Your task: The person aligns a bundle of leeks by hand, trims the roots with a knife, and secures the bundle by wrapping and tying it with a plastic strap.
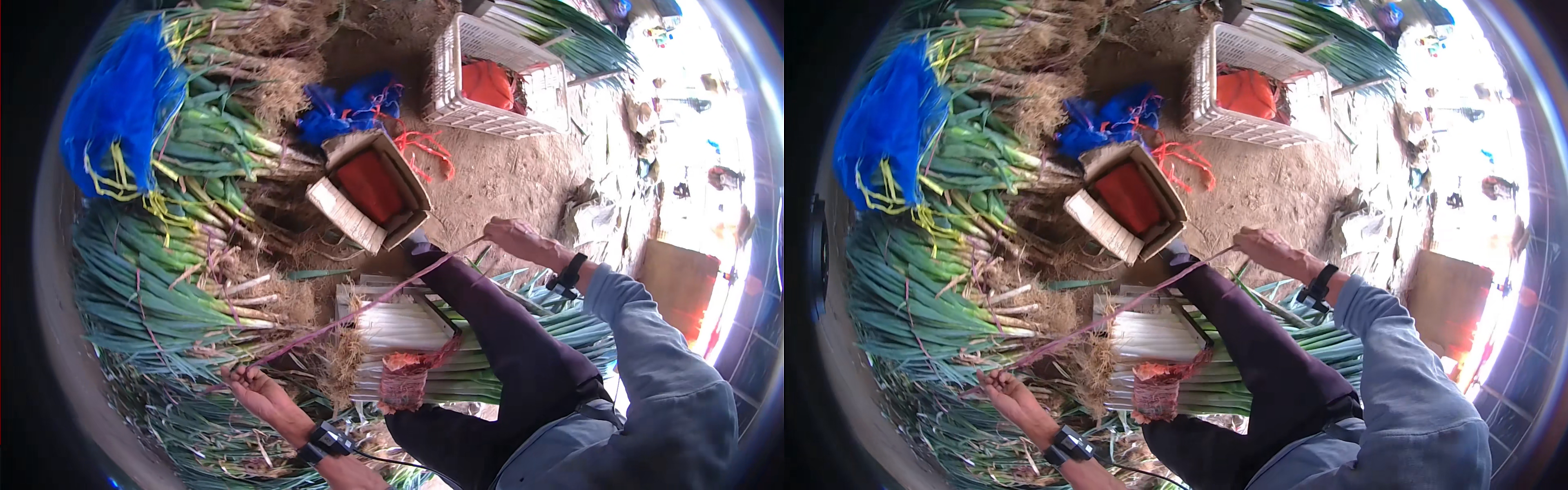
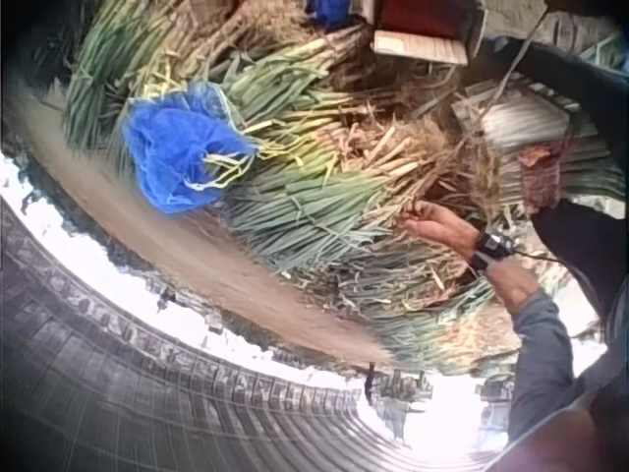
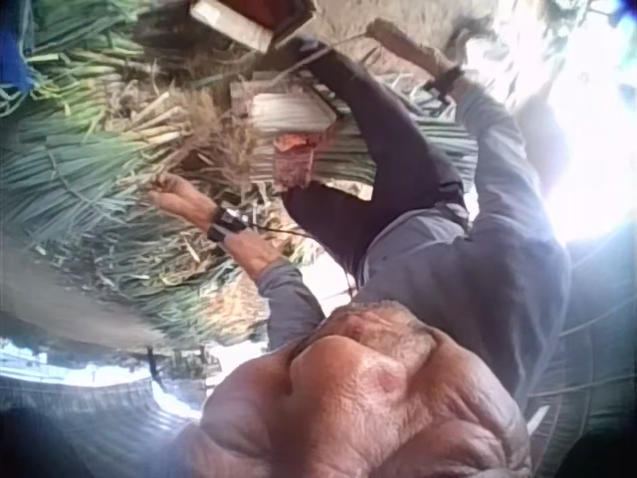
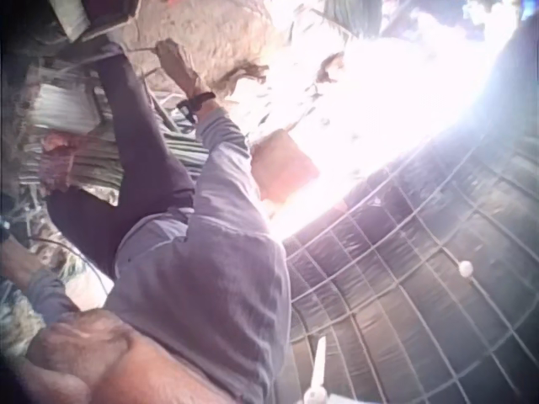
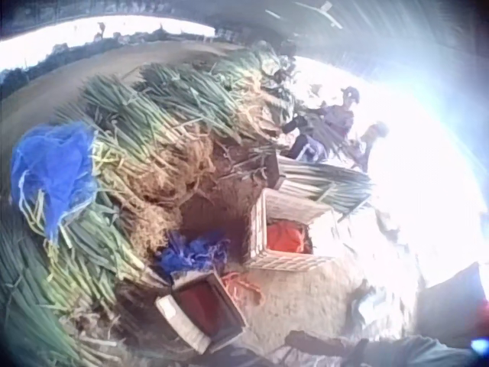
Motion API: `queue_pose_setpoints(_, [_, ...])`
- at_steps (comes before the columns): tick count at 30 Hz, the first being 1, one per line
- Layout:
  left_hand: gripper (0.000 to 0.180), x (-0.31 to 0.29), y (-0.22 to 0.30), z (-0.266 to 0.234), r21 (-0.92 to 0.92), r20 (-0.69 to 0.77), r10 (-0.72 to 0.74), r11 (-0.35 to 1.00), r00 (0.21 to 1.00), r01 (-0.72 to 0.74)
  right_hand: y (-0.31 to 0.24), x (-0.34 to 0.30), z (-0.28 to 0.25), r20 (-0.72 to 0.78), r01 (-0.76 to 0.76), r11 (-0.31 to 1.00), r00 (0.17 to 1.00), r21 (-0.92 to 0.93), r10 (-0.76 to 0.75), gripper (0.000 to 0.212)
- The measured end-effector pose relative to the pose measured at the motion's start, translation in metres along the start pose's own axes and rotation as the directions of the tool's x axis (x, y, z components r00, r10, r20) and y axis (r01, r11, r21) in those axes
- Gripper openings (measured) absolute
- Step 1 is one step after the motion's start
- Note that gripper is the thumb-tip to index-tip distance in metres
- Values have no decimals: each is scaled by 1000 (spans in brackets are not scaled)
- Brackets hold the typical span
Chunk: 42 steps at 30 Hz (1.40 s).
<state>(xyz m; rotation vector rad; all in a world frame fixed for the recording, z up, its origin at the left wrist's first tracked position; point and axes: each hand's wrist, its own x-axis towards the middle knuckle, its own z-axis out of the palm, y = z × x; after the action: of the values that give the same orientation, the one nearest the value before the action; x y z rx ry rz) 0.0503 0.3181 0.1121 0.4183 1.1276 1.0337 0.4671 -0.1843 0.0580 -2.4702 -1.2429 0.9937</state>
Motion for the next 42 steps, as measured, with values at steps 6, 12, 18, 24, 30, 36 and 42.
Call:
queue_pose_setpoints(6, [29, -35, -54, 84, 143, -102, -133, 979, 986, 147, 64, -1, -46, 72, -353, 932, 931, -82, 358, 30])
queue_pose_setpoints(12, [35, -76, -165, 157, 336, -19, -438, 844, 899, 418, 153, 87, -98, -484, -368, 925, 830, -98, 279, 51])
queue_pose_setpoints(18, [44, -124, -262, 217, 516, -26, -628, 658, 777, 549, 223, 186, -126, -555, -302, 953, 789, 25, 264, 33])
queue_pose_setpoints(24, [37, -150, -314, 242, 646, -47, -695, 527, 718, 552, 301, 228, -116, -257, -498, 798, 767, 339, 588, 31])
queue_pose_setpoints(30, [32, -156, -333, 234, 722, -135, -687, 425, 714, 546, 317, 303, -101, -146, -434, 858, 863, 275, 483, 34])
queue_pose_setpoints(36, [30, -164, -360, 242, 760, -130, -701, 384, 701, 525, 365, 312, -78, 55, -393, 920, 919, 13, 391, 35])
queue_pose_setpoints(42, [32, -160, -371, 258, 754, -58, -721, 422, 691, 504, 311, 294, -123, -411, -279, 821, 759, 498, 506, 25])
